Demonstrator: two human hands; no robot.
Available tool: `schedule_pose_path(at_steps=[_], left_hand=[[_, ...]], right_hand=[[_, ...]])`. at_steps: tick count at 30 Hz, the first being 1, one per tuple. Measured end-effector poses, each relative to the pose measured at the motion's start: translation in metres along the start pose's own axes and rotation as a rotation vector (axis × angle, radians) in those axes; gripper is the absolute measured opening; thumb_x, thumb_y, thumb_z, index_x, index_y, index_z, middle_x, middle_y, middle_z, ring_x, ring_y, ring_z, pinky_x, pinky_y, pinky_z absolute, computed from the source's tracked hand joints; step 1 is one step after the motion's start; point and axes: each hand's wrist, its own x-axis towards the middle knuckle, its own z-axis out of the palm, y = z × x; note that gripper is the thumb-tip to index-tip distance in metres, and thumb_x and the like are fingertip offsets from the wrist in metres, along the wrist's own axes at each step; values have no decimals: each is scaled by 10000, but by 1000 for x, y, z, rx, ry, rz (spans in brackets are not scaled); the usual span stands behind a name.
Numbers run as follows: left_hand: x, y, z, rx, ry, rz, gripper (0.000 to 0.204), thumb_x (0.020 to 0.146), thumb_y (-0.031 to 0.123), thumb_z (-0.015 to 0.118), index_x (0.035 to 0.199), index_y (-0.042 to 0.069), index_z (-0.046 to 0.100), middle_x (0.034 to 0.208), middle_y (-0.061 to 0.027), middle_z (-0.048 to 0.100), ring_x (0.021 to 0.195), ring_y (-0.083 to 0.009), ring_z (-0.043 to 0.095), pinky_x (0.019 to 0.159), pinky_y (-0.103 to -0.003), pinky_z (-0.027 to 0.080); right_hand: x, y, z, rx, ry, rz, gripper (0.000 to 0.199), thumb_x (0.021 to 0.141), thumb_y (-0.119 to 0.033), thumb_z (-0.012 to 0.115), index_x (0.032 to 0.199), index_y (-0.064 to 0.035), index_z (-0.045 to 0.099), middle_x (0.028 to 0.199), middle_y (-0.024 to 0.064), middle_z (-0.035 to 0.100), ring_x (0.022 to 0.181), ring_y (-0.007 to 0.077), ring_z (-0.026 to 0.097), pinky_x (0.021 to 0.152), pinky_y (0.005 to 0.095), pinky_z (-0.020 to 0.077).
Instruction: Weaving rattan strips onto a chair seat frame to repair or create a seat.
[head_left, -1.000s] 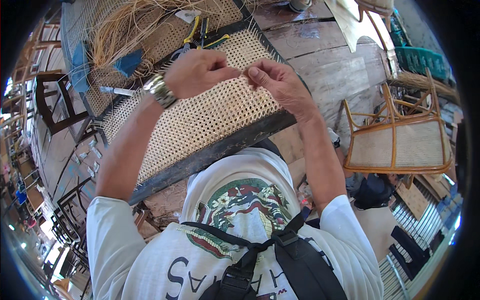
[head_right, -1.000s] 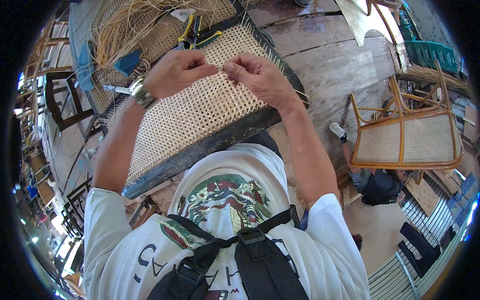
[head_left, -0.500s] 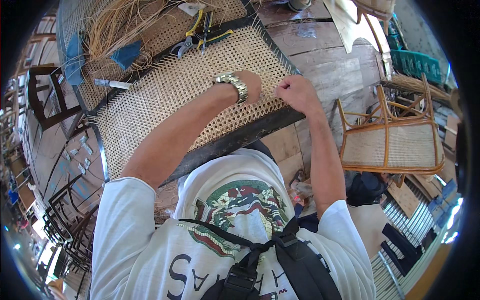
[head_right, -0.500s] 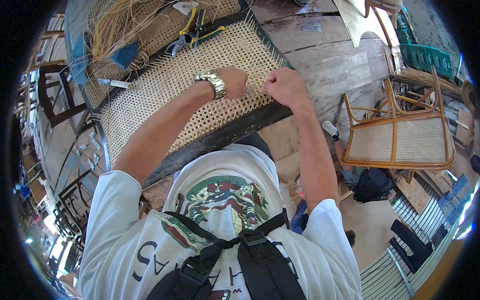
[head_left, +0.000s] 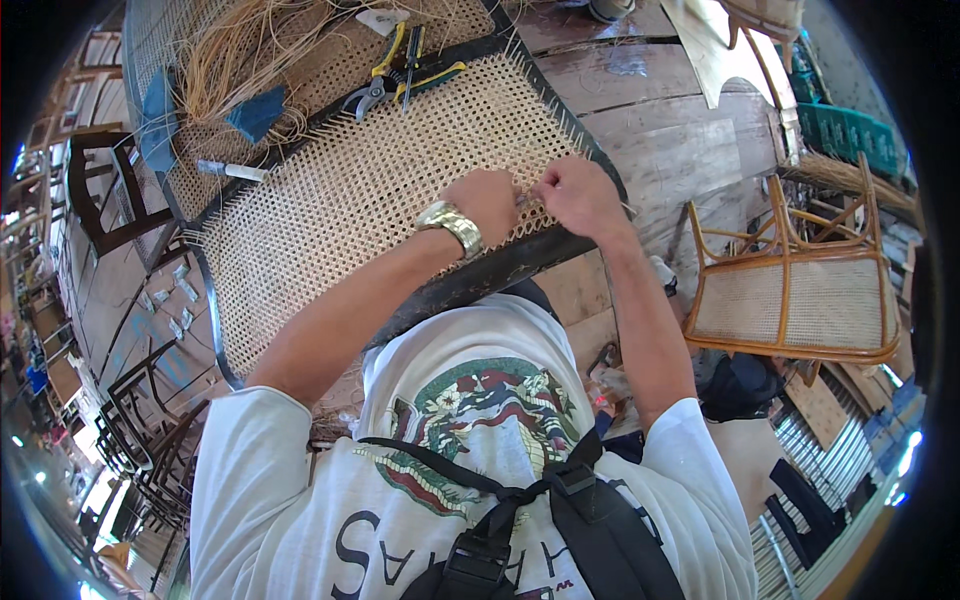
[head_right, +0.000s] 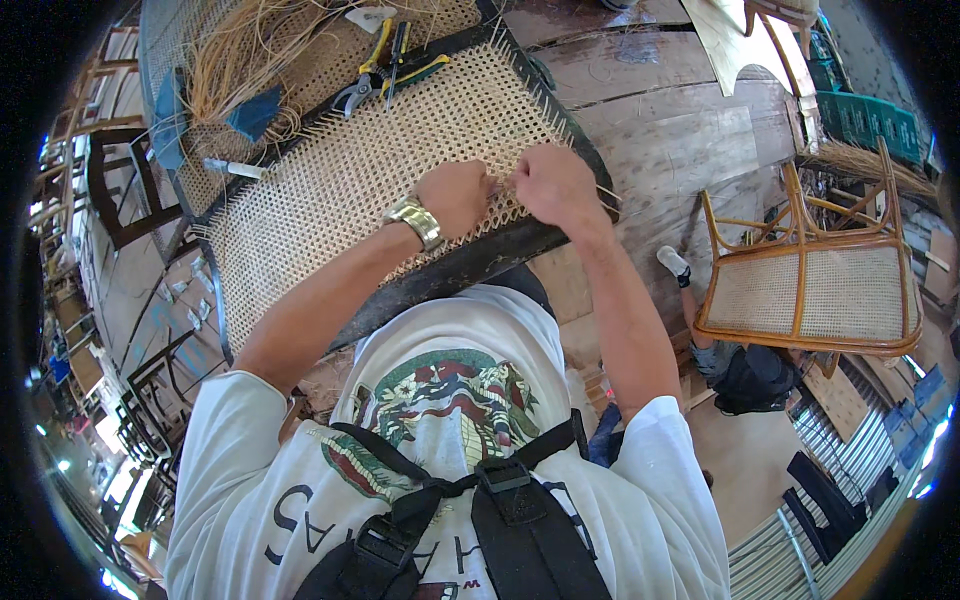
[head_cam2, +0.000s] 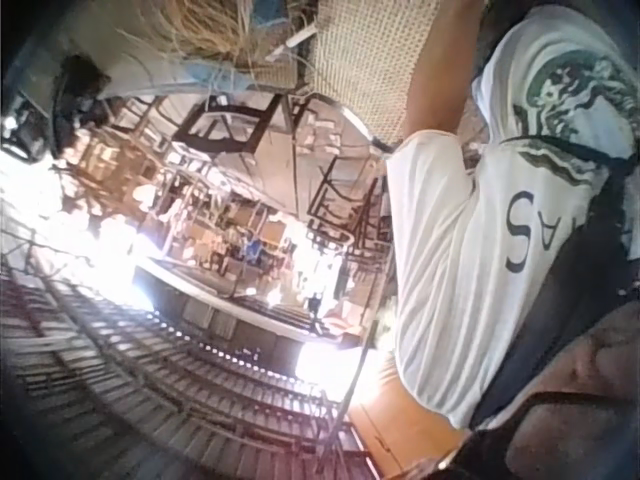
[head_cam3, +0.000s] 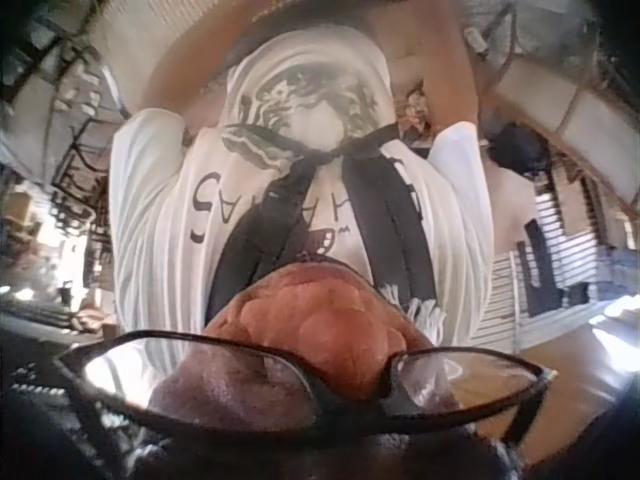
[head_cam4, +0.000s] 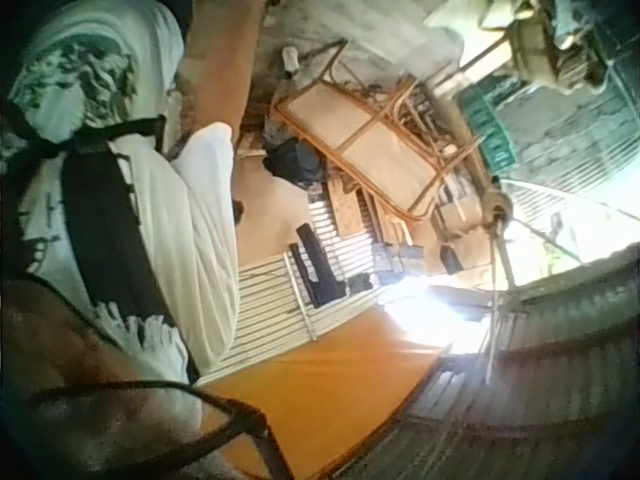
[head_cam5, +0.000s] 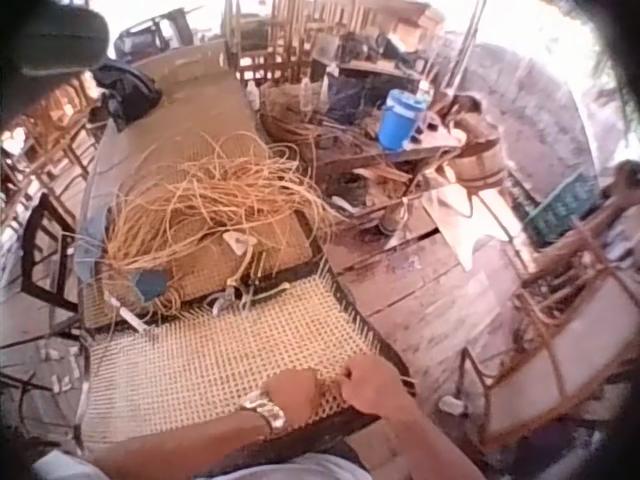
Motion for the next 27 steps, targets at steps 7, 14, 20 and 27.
schedule_pose_path(at_steps=[7,14,20,27], left_hand=[[28,-29,-13,-288,-328,-67,568,928,523,515,669,64,728,579,-85,675,610,-239,702,713,-404,564],[-11,-81,-83,49,15,-109,485,880,542,613,832,68,700,785,-117,699,705,-247,662,630,-408,508],[-41,-78,-120,-47,68,-17,510,875,555,649,799,52,680,743,-116,683,678,-262,651,616,-401,494],[-3,-65,-39,-222,143,81,400,928,441,637,838,55,686,738,-123,681,660,-278,644,603,-421,481]], right_hand=[[-11,-20,-4,5,-25,-85,171,805,-234,695,861,-76,728,878,174,710,871,368,683,769,466,537],[-12,-22,-4,-54,26,-43,135,798,-191,661,845,-73,705,861,168,704,843,357,680,748,453,532],[15,-44,9,649,-206,-136,216,979,-235,659,1035,-28,693,831,4,668,755,81,586,706,254,483],[21,-2,-12,586,-105,6,210,860,-193,711,875,17,718,728,30,670,674,95,585,648,273,487]])
